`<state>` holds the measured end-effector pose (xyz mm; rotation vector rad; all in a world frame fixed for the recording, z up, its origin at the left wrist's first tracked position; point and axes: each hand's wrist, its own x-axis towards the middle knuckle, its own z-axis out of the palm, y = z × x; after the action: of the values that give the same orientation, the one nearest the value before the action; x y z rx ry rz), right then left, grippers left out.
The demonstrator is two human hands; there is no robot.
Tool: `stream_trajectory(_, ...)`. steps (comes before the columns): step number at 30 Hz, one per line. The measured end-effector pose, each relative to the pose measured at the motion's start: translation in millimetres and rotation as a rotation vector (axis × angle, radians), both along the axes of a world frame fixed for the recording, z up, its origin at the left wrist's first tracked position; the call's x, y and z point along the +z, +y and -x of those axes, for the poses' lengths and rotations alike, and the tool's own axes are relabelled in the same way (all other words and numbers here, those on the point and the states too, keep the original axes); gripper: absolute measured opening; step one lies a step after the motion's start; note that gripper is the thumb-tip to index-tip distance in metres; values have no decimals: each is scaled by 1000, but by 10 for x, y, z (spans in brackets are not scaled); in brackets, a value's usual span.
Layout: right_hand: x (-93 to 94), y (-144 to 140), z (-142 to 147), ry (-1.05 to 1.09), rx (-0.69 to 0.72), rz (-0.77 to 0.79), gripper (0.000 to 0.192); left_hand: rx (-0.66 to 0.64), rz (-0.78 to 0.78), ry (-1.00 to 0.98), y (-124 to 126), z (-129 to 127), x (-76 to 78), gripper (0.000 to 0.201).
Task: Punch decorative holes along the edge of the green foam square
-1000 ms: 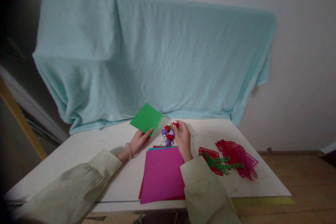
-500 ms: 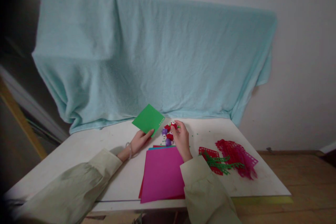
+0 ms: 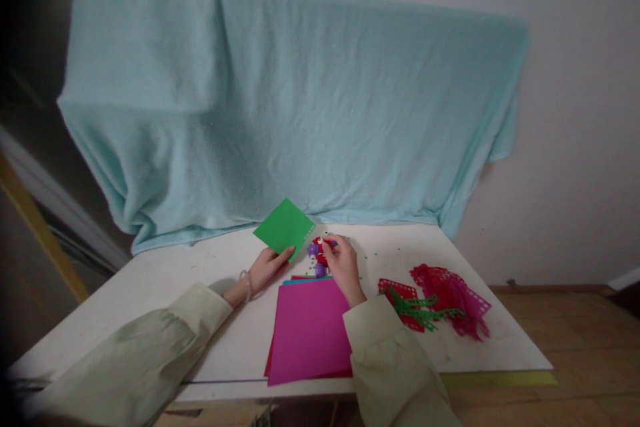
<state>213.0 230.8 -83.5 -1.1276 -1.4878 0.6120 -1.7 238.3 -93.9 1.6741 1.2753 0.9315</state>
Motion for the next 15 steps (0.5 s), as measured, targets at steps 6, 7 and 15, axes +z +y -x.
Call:
stream_trajectory(6, -7, 0, 4, -37, 39, 7, 20, -4, -8, 17, 11, 1, -12, 55)
stream_trajectory(7, -4, -1, 4, -54, 41, 3, 19, -3, -14, 18, 11, 0, -11, 55)
stream_trajectory(15, -11, 10, -9, -125, 56, 26, 17, -2, -59, 25, -1, -7, 26, 53)
